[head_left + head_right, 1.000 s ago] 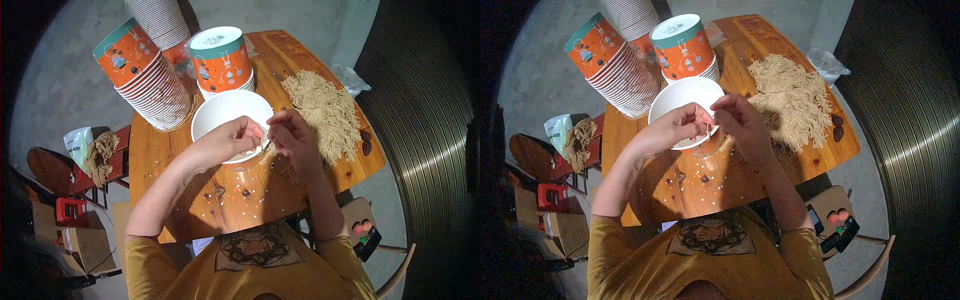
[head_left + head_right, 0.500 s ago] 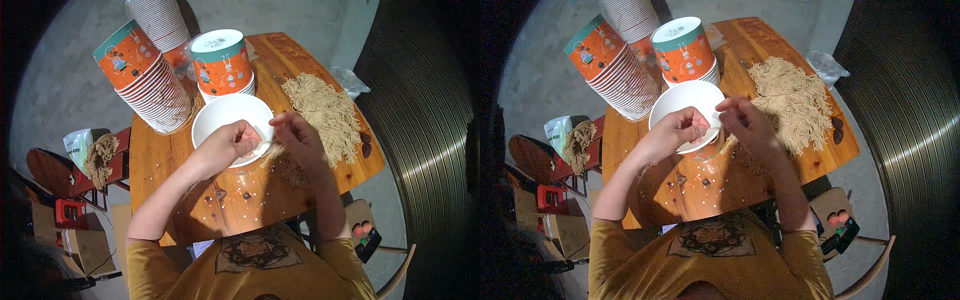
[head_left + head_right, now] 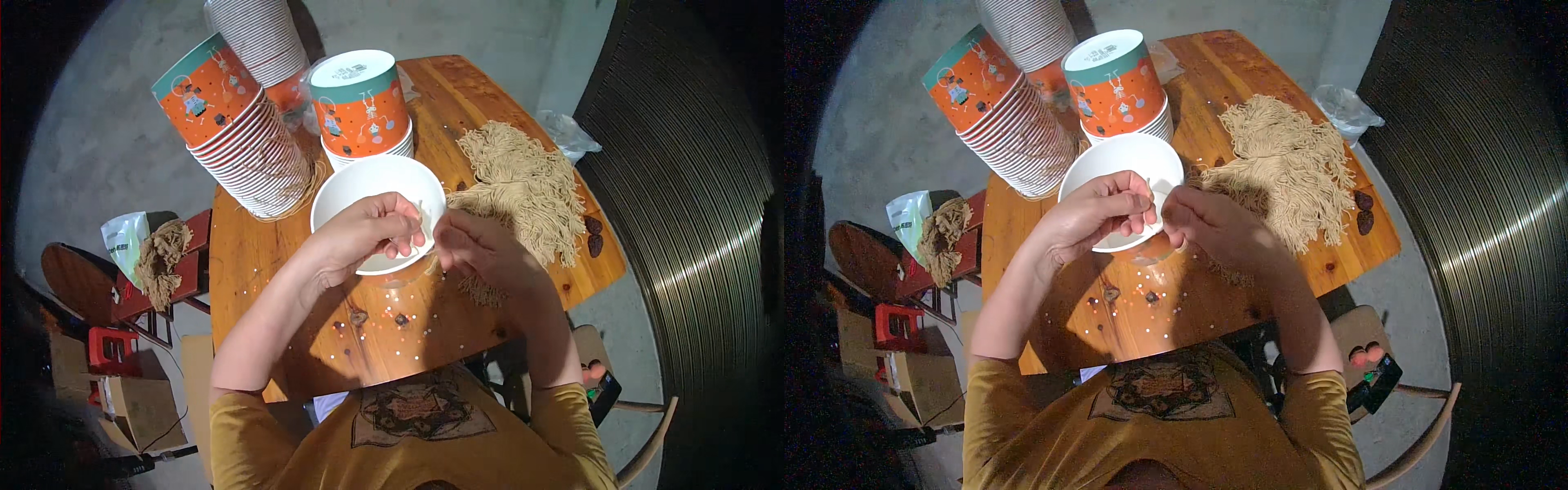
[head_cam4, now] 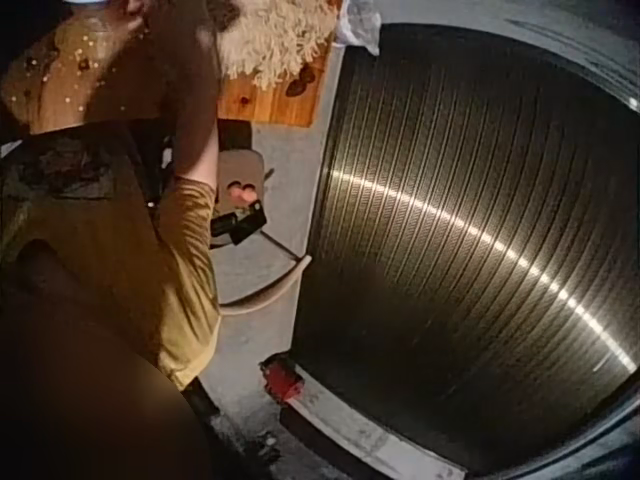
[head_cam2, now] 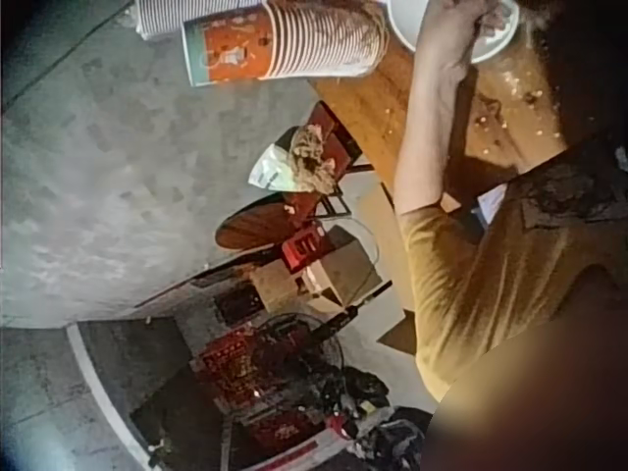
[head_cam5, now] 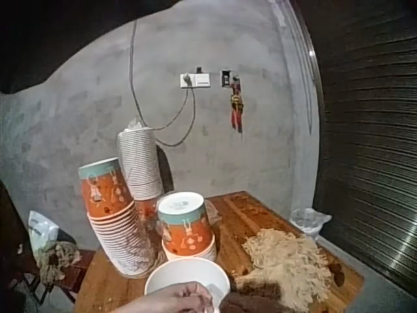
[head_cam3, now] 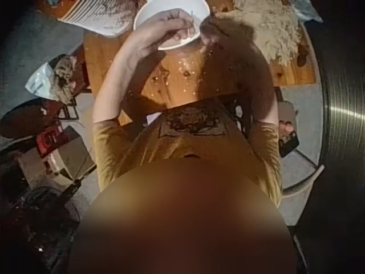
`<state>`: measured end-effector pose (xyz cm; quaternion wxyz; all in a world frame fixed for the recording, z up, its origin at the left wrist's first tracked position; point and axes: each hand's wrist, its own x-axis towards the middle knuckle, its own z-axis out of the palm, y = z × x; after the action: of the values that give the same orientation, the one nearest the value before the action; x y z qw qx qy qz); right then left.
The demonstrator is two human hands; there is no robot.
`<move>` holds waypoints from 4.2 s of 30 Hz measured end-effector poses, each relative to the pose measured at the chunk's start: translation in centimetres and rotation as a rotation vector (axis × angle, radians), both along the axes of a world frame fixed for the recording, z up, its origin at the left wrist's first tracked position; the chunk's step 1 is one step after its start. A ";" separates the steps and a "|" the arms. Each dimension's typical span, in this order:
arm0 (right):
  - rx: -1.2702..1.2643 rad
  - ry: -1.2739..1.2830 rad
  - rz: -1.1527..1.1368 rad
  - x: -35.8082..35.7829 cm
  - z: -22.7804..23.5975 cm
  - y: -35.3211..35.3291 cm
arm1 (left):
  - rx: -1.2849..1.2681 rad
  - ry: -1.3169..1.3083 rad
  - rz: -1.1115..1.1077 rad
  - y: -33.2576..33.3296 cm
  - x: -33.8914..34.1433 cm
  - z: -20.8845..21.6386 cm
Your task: Portioning out and packaging dry fibrous material into paper cups using a small stick tool.
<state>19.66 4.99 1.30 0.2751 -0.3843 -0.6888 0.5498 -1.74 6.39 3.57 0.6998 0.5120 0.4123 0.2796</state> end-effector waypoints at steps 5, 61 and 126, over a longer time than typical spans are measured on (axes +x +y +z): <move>-0.025 0.255 0.117 -0.8 -1.0 1.0 | 0.090 0.112 0.014 -0.3 0.1 -0.2; 0.481 0.150 -0.320 -2.4 -4.5 -2.7 | 0.055 0.094 -0.029 -1.0 0.5 -0.3; 0.885 0.055 -0.390 -3.6 -4.3 -3.5 | -0.019 0.007 -0.058 -0.9 0.8 -0.4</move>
<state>16.09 1.47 -3.02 0.5281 -0.3378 -0.7641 0.1519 -0.94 5.52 3.18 0.7112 0.5178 0.4023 0.2536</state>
